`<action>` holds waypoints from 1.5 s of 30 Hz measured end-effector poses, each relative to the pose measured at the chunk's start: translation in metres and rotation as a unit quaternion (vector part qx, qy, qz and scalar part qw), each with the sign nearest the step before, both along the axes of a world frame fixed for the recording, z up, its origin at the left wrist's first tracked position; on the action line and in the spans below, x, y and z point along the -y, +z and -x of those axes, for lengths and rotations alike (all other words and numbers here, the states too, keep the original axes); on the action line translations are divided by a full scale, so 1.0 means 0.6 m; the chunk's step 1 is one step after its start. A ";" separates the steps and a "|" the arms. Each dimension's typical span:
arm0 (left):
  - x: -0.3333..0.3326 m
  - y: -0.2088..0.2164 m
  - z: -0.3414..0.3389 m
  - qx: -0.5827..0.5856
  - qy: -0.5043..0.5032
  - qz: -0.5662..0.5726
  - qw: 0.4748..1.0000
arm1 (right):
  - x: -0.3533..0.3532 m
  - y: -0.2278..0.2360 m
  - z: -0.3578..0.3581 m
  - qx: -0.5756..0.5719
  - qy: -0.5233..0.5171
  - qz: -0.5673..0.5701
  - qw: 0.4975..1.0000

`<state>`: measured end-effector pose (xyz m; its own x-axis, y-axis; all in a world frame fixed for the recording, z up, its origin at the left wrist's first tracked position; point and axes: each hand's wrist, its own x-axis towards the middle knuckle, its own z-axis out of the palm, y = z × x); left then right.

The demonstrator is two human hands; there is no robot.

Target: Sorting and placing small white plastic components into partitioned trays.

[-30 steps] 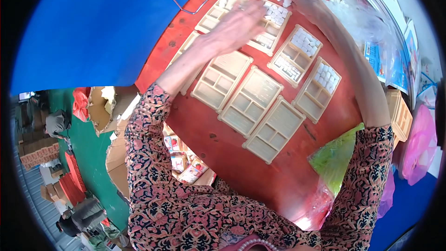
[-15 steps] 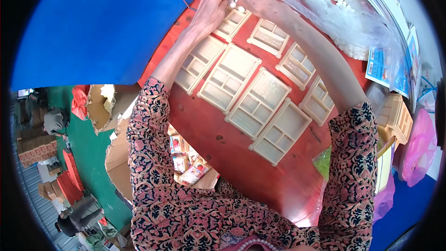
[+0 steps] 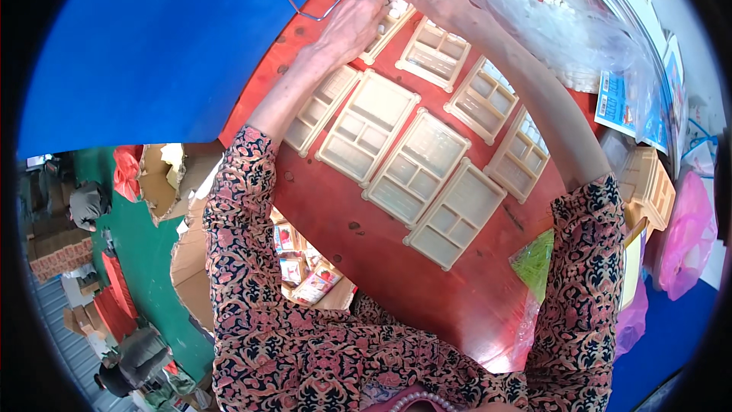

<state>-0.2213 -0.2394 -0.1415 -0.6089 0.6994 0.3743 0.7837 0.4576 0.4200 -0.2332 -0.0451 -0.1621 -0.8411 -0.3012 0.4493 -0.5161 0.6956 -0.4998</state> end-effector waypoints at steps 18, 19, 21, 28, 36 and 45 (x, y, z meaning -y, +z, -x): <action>0.016 -0.014 -0.011 -0.044 -0.005 0.151 0.988 | -0.002 0.006 -0.025 0.023 -0.070 0.069 0.995; 0.022 -0.016 -0.010 -0.046 -0.009 0.168 0.985 | 0.010 0.006 -0.030 -0.003 -0.060 0.041 0.997; 0.021 -0.017 -0.013 -0.037 -0.003 0.181 0.983 | 0.015 0.011 -0.039 -0.029 -0.055 0.007 0.998; 0.029 -0.002 -0.009 0.001 -0.009 0.145 0.989 | 0.013 0.010 -0.039 0.020 -0.068 0.026 0.997; 0.033 -0.006 -0.006 0.007 0.003 0.114 0.993 | 0.016 0.013 -0.048 0.004 -0.001 -0.030 1.000; 0.048 0.011 -0.013 0.033 -0.012 0.060 0.998 | 0.013 -0.038 -0.048 -0.058 -0.021 0.086 0.994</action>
